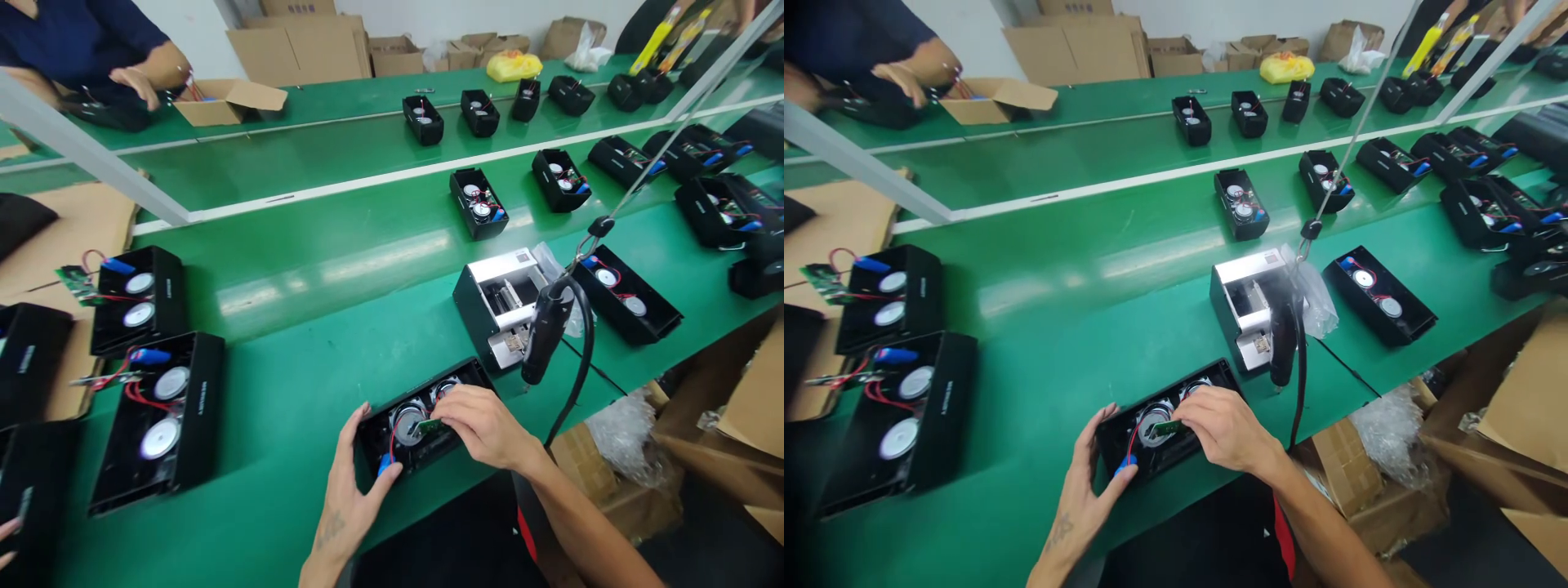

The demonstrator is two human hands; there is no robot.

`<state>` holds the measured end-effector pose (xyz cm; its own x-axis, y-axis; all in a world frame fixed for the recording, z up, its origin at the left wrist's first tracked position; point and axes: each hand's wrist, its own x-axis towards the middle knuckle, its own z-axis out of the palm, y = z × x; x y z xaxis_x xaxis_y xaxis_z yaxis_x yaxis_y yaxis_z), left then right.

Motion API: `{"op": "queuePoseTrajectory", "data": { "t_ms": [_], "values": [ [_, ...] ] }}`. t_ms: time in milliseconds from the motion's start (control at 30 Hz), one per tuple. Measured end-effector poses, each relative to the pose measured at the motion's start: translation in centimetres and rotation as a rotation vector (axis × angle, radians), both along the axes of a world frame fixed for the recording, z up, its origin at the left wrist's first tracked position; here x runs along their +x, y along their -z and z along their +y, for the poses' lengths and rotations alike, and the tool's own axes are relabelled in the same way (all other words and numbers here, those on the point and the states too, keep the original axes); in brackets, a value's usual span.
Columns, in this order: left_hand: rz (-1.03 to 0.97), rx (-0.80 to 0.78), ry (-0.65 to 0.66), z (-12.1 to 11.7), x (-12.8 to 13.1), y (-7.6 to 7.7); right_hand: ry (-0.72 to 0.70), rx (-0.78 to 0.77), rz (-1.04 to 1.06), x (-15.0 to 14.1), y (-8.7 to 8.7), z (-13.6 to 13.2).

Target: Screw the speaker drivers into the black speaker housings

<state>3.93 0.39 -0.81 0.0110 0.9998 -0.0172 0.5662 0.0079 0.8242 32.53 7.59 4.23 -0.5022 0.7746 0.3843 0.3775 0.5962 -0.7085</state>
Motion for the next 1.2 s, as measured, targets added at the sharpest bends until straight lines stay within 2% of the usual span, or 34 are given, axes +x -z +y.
{"op": "queuePoseTrajectory", "data": {
  "t_ms": [133, 233, 267, 400, 433, 467, 533, 600, 633, 700, 800, 900, 967, 1033, 1100, 1200],
  "values": [
    [-0.031, 0.035, 0.011, 0.1, 0.2, 1.0, 0.046, 0.081, -0.057, -0.6, 0.0, -0.7],
    [-0.077, 0.092, -0.028, 0.4, 1.0, 1.9, 0.219, 0.152, -0.024, -0.3, 0.2, -2.3],
    [-0.097, 0.112, -0.050, 0.5, 1.2, 2.4, 0.341, 0.182, 0.020, 0.2, 0.4, -3.0],
    [-0.152, 0.173, -0.120, 1.2, 1.8, 4.1, 1.014, 0.304, 0.190, 3.7, 1.1, -3.8],
    [-0.157, 0.179, -0.125, 1.3, 1.8, 4.4, 1.115, 0.294, 0.192, 4.9, 1.2, -3.3],
    [-0.159, 0.181, -0.124, 1.5, 1.8, 4.6, 1.155, 0.254, 0.181, 6.0, 1.1, -2.5],
    [-0.155, 0.194, -0.115, 1.7, 1.7, 4.3, 1.108, 0.116, 0.145, 8.1, 0.6, -0.5],
    [-0.125, 0.236, -0.100, 1.9, 1.6, 3.2, 1.028, 0.000, 0.135, 9.5, -0.1, 1.4],
    [-0.095, 0.272, -0.086, 2.1, 1.5, 2.4, 1.008, -0.020, 0.141, 9.9, -0.5, 2.0],
    [0.000, 0.370, -0.014, 2.8, 1.3, 0.5, 1.031, 0.033, 0.187, 10.1, -0.9, 2.4],
    [0.196, 0.510, 0.245, 4.9, 1.4, -1.7, 1.021, 0.100, 0.372, 9.3, -1.0, 0.8],
    [0.330, 0.517, 0.526, 7.3, 2.0, -2.7, 0.907, -0.012, 0.550, 8.8, -0.5, -1.4],
    [0.301, 0.476, 0.610, 8.5, 2.6, -2.9, 0.824, -0.123, 0.624, 8.8, -0.5, -2.5],
    [0.192, 0.433, 0.546, 9.2, 2.9, -3.0, 0.733, -0.238, 0.703, 9.0, -1.0, -3.1],
    [0.094, 0.355, 0.340, 9.9, 2.6, -3.1, 0.685, -0.299, 0.764, 9.1, -2.0, -3.6],
    [0.038, 0.158, 0.014, 11.8, 1.5, -3.3, 0.652, -0.291, 0.756, 8.9, -4.0, -4.1]
  ]
}}
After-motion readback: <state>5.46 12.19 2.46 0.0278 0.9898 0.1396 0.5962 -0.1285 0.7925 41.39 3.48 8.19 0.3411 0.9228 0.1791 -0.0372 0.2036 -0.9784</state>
